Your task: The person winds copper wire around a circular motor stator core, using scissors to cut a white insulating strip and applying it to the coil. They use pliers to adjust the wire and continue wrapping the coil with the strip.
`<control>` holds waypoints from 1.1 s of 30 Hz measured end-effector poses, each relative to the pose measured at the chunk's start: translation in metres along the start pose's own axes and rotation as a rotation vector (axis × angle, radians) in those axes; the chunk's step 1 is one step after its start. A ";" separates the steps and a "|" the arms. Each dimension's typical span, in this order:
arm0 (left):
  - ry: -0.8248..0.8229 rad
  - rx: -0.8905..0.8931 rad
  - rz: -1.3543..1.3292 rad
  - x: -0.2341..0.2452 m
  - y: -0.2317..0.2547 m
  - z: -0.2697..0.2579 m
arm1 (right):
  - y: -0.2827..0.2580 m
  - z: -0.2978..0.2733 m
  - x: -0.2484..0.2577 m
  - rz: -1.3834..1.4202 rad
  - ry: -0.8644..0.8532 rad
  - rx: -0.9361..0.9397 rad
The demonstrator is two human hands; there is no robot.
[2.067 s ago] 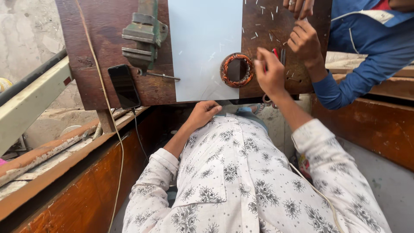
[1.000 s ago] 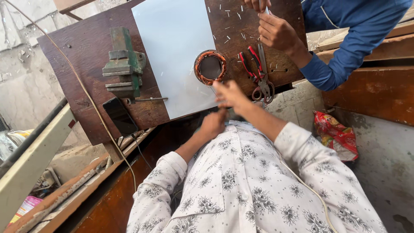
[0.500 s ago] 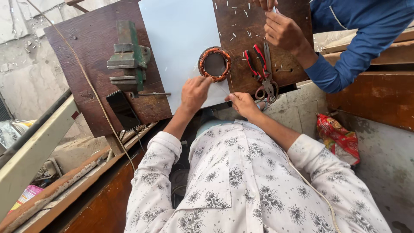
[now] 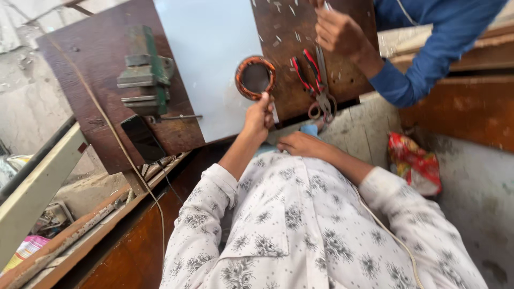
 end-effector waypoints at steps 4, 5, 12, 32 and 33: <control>-0.051 -0.056 0.099 0.023 0.010 0.003 | -0.002 -0.030 0.095 0.194 0.445 -0.072; -0.082 -0.110 0.142 0.027 0.017 0.002 | -0.007 -0.044 0.128 0.092 0.731 -0.067; 0.070 -0.252 0.541 0.031 0.039 -0.010 | 0.024 -0.004 0.167 -0.421 0.561 -0.442; 0.164 -0.423 1.244 0.028 0.035 -0.112 | 0.026 -0.027 0.140 -0.548 0.306 -0.562; 0.201 -0.503 1.267 0.023 0.043 -0.119 | 0.028 -0.025 0.138 -0.530 0.269 -0.602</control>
Point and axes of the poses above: each hand's wrist, its own z-axis towards the middle knuckle, its own x-axis out of the back of the hand, y = z × x, the point moved 8 cm from there along z, towards the middle knuckle, and after that the axes turned 2 degrees about -x, right-handed, at the moved point
